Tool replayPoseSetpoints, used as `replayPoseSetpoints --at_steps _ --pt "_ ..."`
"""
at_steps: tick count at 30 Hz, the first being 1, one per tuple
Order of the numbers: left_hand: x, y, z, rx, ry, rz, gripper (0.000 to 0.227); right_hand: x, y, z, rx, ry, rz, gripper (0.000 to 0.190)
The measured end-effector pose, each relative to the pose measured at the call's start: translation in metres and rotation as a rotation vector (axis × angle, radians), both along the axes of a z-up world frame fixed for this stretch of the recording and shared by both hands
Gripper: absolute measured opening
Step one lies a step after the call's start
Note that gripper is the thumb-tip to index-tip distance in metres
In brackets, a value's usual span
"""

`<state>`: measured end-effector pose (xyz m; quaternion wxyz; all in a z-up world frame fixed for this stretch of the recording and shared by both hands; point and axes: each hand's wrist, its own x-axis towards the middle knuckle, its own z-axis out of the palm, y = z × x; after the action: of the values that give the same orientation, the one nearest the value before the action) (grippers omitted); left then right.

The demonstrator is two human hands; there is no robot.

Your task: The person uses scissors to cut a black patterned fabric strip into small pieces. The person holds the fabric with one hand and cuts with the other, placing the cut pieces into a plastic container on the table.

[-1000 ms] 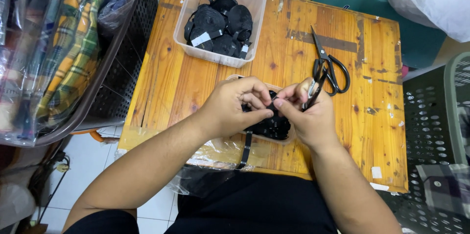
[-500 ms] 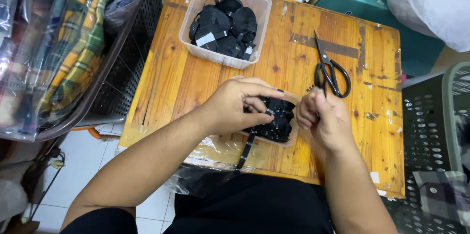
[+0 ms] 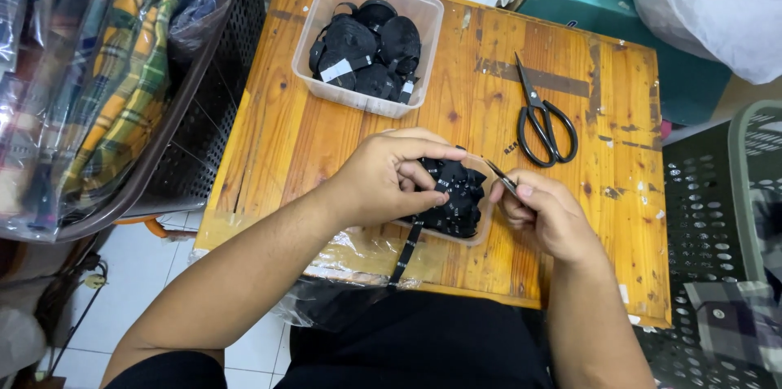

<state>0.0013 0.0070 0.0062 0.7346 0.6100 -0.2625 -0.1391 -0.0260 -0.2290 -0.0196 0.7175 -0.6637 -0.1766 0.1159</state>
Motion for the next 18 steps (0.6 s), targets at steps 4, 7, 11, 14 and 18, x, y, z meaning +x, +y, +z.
replayPoseSetpoints --at_steps 4,7,11,14,18 --pt "-0.001 0.001 0.005 0.010 -0.013 0.007 0.038 -0.001 0.003 0.009 -0.155 -0.056 0.008 0.033" --pt "-0.001 0.002 0.006 0.028 -0.038 0.004 0.037 -0.003 0.007 0.016 -0.206 -0.061 -0.011 0.028" --pt "-0.002 0.001 0.006 0.066 -0.067 0.000 0.040 -0.001 0.008 0.009 -0.212 -0.095 -0.027 0.028" --pt "-0.001 0.002 0.006 0.085 -0.058 -0.004 0.043 0.002 0.004 -0.005 -0.143 -0.113 -0.077 0.019" --pt "-0.001 -0.003 -0.003 0.081 0.042 -0.008 0.054 0.001 0.017 0.005 -0.110 -0.145 -0.213 0.019"
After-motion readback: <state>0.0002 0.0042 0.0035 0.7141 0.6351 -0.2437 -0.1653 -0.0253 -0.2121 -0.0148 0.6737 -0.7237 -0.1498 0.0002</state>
